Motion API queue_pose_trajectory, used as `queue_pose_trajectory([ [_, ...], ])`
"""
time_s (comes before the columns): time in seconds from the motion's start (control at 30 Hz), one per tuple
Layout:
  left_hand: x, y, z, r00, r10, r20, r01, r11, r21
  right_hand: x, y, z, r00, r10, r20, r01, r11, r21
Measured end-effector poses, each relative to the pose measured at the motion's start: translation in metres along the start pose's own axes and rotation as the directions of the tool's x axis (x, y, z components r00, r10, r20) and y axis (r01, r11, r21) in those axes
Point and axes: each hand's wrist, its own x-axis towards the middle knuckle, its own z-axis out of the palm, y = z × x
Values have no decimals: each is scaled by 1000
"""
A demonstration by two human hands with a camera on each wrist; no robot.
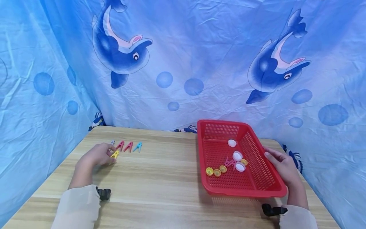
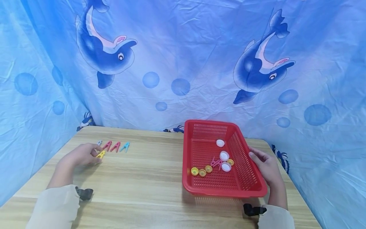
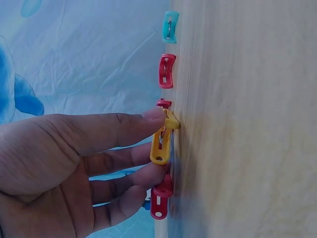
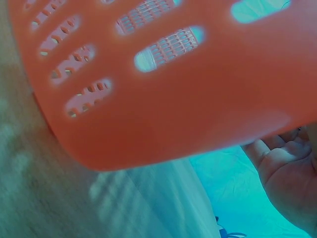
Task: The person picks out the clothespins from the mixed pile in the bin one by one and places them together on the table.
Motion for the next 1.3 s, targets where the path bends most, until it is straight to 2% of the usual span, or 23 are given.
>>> queue_pose_trajectory([
  [0.9,4,0,0,1000,1,7,-1,1000,-22,1,4,1,999,49,-8,-49,998,28],
  [1.3,4,21,-3,995,66,-74,-66,998,2,-2,2,2,1000,23,-9,-23,1000,-3],
])
